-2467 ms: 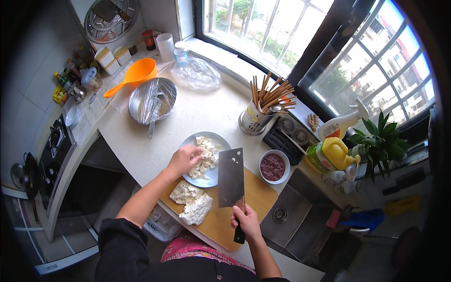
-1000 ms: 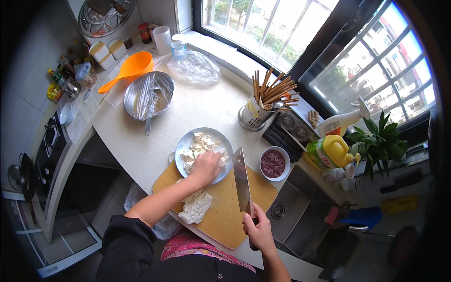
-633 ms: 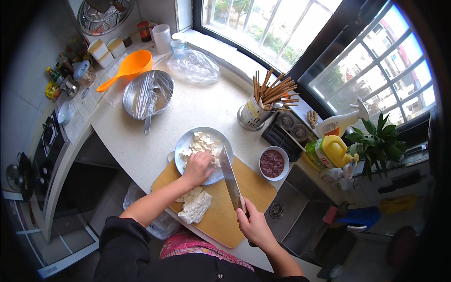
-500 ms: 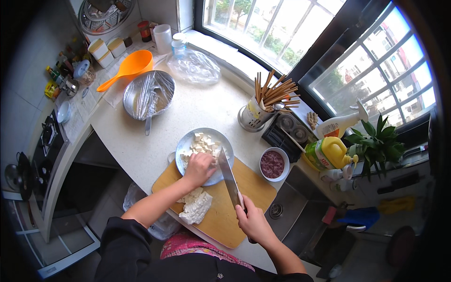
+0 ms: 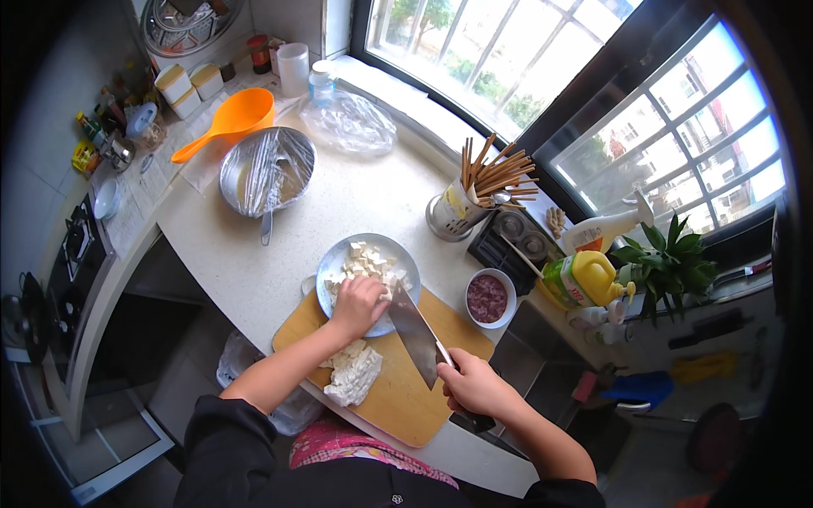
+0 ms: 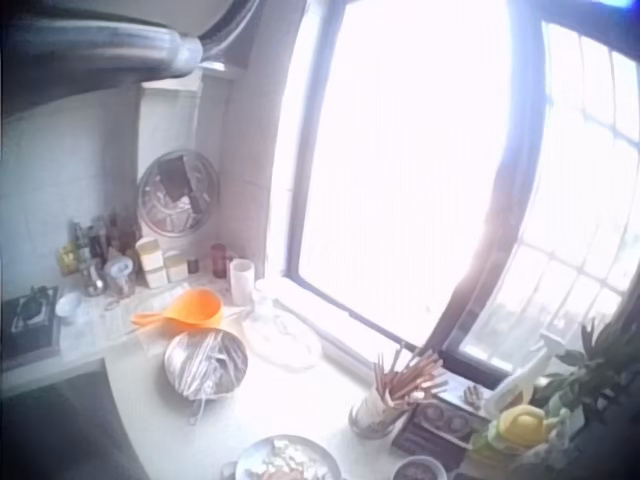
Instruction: The person cuts a block of tofu into small cubes using a cleaver on a wooden cutting board. They repeatedly slice the tofu and transfer the cut pieces onto a nearby plate.
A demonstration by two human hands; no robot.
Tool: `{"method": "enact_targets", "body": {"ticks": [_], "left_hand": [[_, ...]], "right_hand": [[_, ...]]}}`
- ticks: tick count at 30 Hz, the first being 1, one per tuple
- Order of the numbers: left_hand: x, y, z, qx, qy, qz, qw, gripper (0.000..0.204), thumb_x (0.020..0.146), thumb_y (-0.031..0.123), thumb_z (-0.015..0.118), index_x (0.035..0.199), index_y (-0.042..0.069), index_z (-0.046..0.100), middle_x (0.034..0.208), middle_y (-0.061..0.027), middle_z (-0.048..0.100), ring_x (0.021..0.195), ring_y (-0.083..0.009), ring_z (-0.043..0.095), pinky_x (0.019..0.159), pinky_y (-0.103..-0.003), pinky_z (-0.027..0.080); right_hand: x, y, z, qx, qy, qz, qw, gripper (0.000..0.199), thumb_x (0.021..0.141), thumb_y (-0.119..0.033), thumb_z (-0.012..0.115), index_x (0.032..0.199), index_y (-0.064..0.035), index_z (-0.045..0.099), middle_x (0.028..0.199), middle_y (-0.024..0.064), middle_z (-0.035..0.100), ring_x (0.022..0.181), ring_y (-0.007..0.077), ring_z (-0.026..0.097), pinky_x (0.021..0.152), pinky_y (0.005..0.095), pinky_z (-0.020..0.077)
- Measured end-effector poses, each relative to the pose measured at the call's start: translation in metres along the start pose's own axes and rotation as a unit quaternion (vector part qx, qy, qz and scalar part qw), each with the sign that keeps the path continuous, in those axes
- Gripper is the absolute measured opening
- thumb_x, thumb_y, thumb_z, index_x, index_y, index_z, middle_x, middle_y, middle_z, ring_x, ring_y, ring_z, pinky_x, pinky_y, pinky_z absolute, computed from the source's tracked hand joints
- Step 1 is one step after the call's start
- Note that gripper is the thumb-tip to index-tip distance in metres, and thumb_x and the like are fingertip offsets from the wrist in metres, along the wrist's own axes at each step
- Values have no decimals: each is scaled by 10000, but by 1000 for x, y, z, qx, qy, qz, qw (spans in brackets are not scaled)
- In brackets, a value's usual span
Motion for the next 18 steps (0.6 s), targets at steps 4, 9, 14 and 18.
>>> {"method": "enact_targets", "body": {"ticks": [4,9,14,18], "left_hand": [[-8,28,-19,87,-22,161,983,517,791,95,610,1294,116,495,1340,-108,458,1262,-287,417,1054,-479,298],[-9,34,-8,229,-107,159,954,653,826,85,519,1450,74,331,1517,-161,253,1424,-351,181,1124,-575,143],[-15,-3,-11,228,-101,44,967,501,785,24,528,1286,19,516,1466,-181,335,1398,-385,235,1110,-557,198],[2,-4,-44,-2,18,17,1000,195,775,25,588,943,70,676,1183,-139,595,1178,-339,510,1000,-453,391]], "right_hand": [[-5,16,-3,116,-5,-17,993,227,967,-209,455,1033,5,492,687,60,534,483,131,533,446,289,443],[0,27,3,247,-24,-54,967,176,977,-185,458,1026,-20,496,688,50,511,474,119,482,441,272,407],[-4,33,-2,315,-17,-80,946,159,973,-179,468,1012,-27,496,697,57,514,477,118,466,450,274,410],[2,44,-2,314,10,-111,943,144,976,-180,478,972,-36,485,691,41,522,464,107,474,442,258,401]]}}
Point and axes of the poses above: each hand's wrist, its own x-axis towards the middle knuckle, its own z-axis out of the palm, y = z × x, the point moved 4 cm from there along x, towards the middle knuckle
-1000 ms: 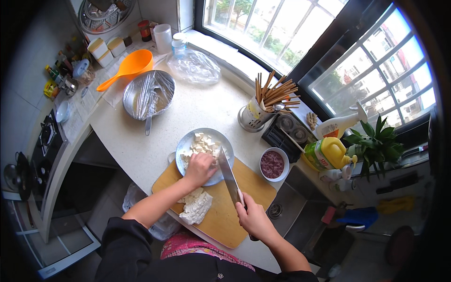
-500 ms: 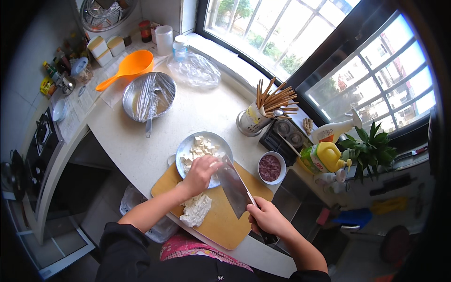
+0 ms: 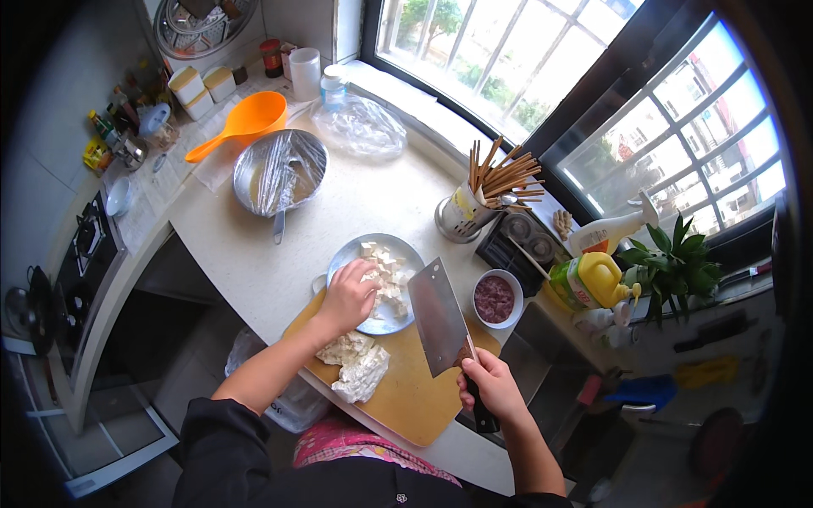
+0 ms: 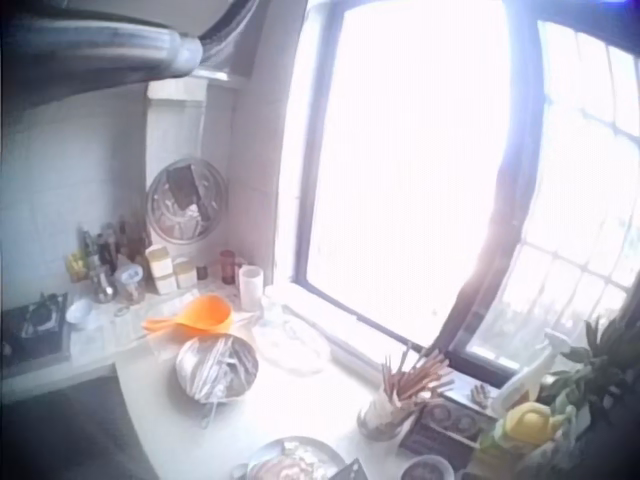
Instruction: The person cuts a block of tofu into small cubes using a cleaver on a wooden cutting board. They repeatedly slice the tofu and transfer the cut pieces onto a nearby plate.
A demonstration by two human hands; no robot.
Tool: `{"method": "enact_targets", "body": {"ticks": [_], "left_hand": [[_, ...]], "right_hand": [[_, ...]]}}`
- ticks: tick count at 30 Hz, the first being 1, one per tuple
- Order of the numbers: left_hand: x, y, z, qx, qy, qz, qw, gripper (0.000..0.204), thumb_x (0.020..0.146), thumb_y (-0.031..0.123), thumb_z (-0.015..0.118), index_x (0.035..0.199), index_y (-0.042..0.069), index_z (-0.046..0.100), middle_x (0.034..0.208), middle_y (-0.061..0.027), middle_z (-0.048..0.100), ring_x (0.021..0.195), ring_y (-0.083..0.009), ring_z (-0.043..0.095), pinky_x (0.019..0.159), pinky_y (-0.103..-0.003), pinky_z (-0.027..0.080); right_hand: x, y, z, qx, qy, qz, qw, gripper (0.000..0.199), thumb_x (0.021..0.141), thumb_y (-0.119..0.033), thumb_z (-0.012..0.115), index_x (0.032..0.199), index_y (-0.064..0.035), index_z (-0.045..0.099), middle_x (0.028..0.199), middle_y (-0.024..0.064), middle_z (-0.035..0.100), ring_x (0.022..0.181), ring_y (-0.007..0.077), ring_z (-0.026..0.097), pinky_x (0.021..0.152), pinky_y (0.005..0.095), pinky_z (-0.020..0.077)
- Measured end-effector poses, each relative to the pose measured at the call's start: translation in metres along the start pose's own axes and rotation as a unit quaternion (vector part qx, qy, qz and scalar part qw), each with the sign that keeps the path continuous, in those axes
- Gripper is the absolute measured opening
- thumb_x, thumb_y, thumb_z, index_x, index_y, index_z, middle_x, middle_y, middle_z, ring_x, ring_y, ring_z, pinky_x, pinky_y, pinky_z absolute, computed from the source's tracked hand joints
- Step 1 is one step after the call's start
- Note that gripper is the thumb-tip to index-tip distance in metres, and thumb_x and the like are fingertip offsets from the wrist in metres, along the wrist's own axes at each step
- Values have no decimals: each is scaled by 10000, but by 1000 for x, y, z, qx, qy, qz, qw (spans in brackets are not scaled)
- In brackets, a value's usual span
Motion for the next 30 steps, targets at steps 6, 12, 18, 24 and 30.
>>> {"method": "enact_targets", "body": {"ticks": [6,12,18,24,30], "left_hand": [[-2,-6,-36,-80,-51,-65,993,202,780,16,606,975,37,656,972,-138,669,906,-291,647,829,-376,508],[-86,42,-70,-190,-208,16,959,561,686,182,828,1165,43,569,1192,-166,550,1116,-308,551,945,-378,462],[-176,45,-10,-124,-172,-113,971,706,670,86,780,1285,73,432,1251,-182,442,1089,-389,523,929,-421,460],[-155,77,2,-106,-26,-92,990,618,696,39,754,1242,53,466,1227,-187,452,1012,-373,574,846,-412,504],[-140,92,30,-174,-41,-110,978,592,707,47,760,1228,43,480,1176,-184,519,980,-363,589,813,-384,521]], "right_hand": [[-16,20,-6,33,-6,-20,999,130,970,-156,491,984,-27,483,701,53,519,466,110,460,444,257,397],[-49,52,-23,115,20,-24,993,130,966,-121,492,1025,-5,500,700,57,522,466,116,468,439,262,402],[-70,86,-35,164,31,-15,986,106,966,-117,494,1013,-22,497,704,60,527,470,128,476,439,270,402],[-88,106,-41,181,23,-17,983,116,970,-125,500,1041,-34,489,710,60,530,475,132,480,441,272,399],[-99,117,-43,178,18,-20,984,110,969,-129,504,1026,-37,483,710,59,530,476,132,480,443,275,398]]}}
Point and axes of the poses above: each hand's wrist, its own x-axis towards the middle knuckle, its own z-axis out of the palm, y = z × x, the point moved 4 cm from there along x, towards the middle knuckle
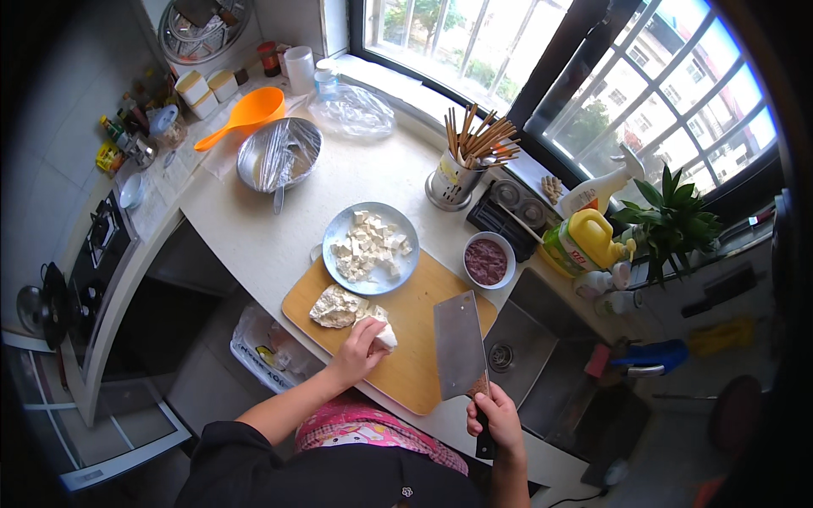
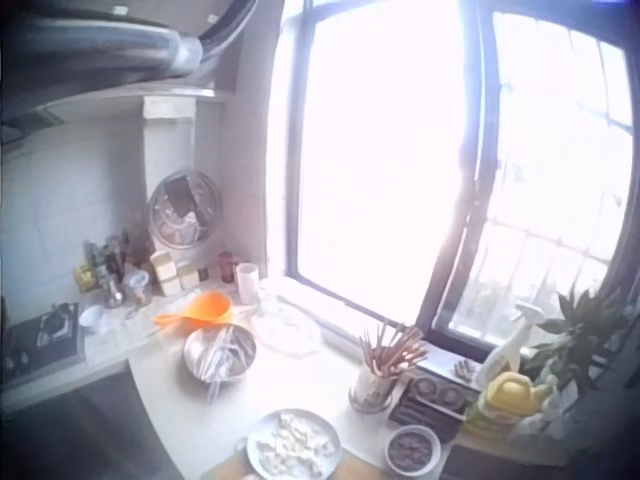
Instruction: The person cuts a block of tofu into small cubes using a cleaver on a wooden cutting board. They repeatedly slice the tofu and transfer the cut pieces onto a nearby plate.
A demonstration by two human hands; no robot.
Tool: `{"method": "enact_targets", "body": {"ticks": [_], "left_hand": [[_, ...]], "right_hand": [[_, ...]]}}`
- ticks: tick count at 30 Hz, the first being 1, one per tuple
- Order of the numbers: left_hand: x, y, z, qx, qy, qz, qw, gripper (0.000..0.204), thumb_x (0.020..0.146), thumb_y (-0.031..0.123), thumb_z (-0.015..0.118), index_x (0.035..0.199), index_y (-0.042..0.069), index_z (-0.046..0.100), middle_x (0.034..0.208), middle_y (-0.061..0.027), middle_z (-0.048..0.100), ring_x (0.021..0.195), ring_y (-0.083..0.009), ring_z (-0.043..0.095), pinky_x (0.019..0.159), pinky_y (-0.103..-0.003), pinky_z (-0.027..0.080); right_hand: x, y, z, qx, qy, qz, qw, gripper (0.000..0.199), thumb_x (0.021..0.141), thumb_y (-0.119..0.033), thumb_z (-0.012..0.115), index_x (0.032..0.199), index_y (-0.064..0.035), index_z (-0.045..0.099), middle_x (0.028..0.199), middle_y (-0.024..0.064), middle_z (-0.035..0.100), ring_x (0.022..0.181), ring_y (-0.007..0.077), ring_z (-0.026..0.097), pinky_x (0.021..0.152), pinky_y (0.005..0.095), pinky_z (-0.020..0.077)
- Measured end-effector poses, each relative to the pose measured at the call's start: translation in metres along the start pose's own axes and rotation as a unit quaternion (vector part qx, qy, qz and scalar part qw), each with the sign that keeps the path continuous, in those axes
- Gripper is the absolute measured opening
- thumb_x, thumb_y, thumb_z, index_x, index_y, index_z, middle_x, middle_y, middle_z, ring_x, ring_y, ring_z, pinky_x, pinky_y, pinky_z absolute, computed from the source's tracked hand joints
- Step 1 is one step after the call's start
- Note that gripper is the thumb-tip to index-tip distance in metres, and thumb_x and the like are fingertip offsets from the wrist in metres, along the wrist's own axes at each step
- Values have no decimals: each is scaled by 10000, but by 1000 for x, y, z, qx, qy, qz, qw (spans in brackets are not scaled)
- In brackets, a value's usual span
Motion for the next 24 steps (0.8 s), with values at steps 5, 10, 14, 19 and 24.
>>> {"method": "enact_targets", "body": {"ticks": [5,10,14,19,24], "left_hand": [[26,11,-21,165,-37,86,982,567,692,176,784,1191,54,543,1161,-139,572,1083,-329,539,967,-447,413],[33,2,12,125,-58,185,973,563,673,200,785,1167,61,554,1121,-114,576,1072,-300,522,953,-430,386],[51,25,45,178,-140,176,958,580,686,185,784,1190,51,530,1138,-132,558,1113,-321,509,985,-449,381],[63,40,56,248,-242,137,928,661,661,288,812,1229,119,519,1224,-138,518,1218,-333,450,1035,-485,344],[55,11,35,217,-205,123,947,701,645,312,822,1252,138,517,1289,-156,475,1260,-369,409,1035,-489,346]], "right_hand": [[-8,3,-7,-11,9,-9,1000,91,968,-126,500,1000,-45,473,705,56,530,477,131,483,443,273,401],[-12,8,-14,-6,16,-15,1000,102,969,-133,503,1014,-47,474,704,55,529,476,129,485,440,271,402],[-13,11,-19,-11,27,-16,999,99,965,-134,495,1018,-55,469,711,57,527,471,128,472,436,268,394],[-16,17,-29,8,42,-21,999,163,965,-127,511,1098,-39,479,706,52,526,476,124,489,439,265,405],[-18,25,-29,-56,48,-59,996,323,938,-69,528,1247,-27,442,736,44,534,539,111,525,498,266,453]]}}
Point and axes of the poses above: each hand's wrist, its own x-axis towards the middle knuckle, its own z-axis out of the palm, y = z × x, the point moved 4 cm from there along x, towards the middle knuckle
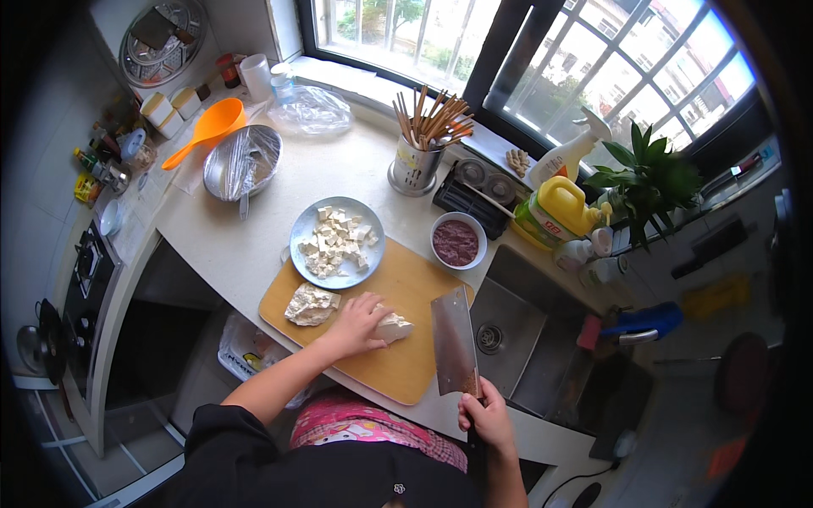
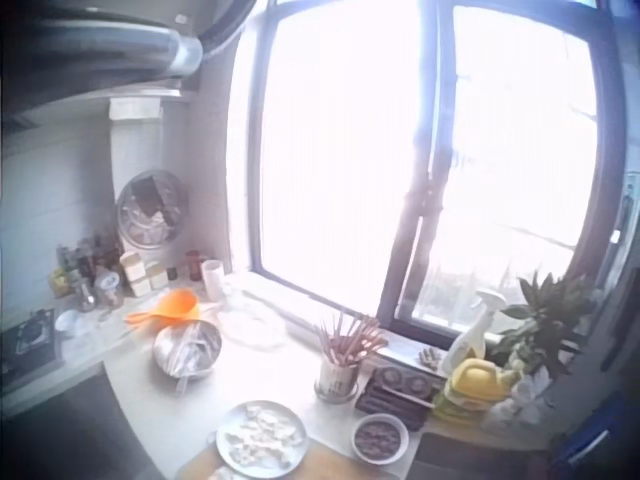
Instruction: The person cuts a block of tofu into small cubes using a cleaver on a wooden cutting board. They repeatedly slice the tofu and transfer the cut pieces onto a nearby plate.
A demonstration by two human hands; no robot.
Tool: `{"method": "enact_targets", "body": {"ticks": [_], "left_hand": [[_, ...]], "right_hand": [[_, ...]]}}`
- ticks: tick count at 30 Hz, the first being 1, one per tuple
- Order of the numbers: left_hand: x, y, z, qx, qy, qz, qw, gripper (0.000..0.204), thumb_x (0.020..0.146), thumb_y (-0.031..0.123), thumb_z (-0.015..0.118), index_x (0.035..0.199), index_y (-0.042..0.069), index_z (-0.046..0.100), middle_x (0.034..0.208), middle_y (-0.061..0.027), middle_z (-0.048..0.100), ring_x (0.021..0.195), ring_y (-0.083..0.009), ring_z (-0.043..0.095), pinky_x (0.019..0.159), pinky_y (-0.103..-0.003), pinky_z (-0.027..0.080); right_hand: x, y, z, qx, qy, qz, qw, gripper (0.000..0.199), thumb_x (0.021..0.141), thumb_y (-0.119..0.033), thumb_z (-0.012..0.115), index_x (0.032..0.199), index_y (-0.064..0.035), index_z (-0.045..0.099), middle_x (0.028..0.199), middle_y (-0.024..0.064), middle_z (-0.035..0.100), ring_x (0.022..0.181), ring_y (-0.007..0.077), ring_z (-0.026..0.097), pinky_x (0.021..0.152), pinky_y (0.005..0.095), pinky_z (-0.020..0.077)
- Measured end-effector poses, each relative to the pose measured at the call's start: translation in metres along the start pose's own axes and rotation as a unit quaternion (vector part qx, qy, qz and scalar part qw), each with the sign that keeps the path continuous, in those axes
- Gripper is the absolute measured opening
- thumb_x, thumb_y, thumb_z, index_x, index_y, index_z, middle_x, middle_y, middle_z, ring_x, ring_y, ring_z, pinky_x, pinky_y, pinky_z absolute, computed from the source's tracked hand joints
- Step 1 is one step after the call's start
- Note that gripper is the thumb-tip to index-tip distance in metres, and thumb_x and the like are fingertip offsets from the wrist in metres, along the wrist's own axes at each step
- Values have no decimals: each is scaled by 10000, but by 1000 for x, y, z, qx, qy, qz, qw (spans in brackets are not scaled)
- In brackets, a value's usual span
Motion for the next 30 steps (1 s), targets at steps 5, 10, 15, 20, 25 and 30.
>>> {"method": "enact_targets", "body": {"ticks": [5,10,15,20,25,30], "left_hand": [[-9,-8,15,-102,27,-60,993,714,611,287,835,1240,149,527,1275,-127,475,1242,-358,417,1010,-521,349],[-10,-1,0,-17,-33,-23,999,753,596,244,834,1270,159,509,1259,-125,490,1259,-339,408,1023,-538,325],[-3,-17,-6,-54,-68,12,996,788,583,241,837,1291,157,504,1245,-114,509,1202,-321,445,969,-459,357],[-2,-6,-4,-53,-64,13,996,812,566,265,839,1297,155,504,1171,-107,545,1117,-312,485,932,-428,370],[-2,1,1,-31,-48,22,998,774,572,265,831,1268,137,516,1141,-120,553,1100,-314,496,931,-451,379],[-4,2,11,-72,-5,18,997,671,598,231,808,1203,113,543,1079,-135,566,1041,-333,530,904,-453,419]], "right_hand": [[-1,12,16,-115,42,-60,991,427,921,-77,555,1322,-22,421,817,52,581,740,114,580,655,277,494],[10,27,21,-278,102,-146,944,363,913,-116,593,1246,-3,503,761,-2,550,653,57,497,582,239,434],[18,46,14,-217,123,-44,968,332,902,-159,596,1189,4,565,772,131,641,702,144,625,661,309,494],[19,60,10,-209,114,-52,970,277,919,-124,586,1163,0,546,671,-16,546,525,55,502,467,225,409],[16,68,8,-202,97,-48,973,306,917,-128,591,1188,4,541,667,-15,548,531,57,502,474,228,410],[16,65,12,-208,100,-43,972,315,917,-132,589,1194,9,540,668,-12,552,542,61,508,486,235,413]]}}
Point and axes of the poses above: each hand's wrist, its own x-axis towards the middle knuckle, its own z-axis out of the palm, y = z × x, the point moved 4 cm from there along x, towards the middle knuckle
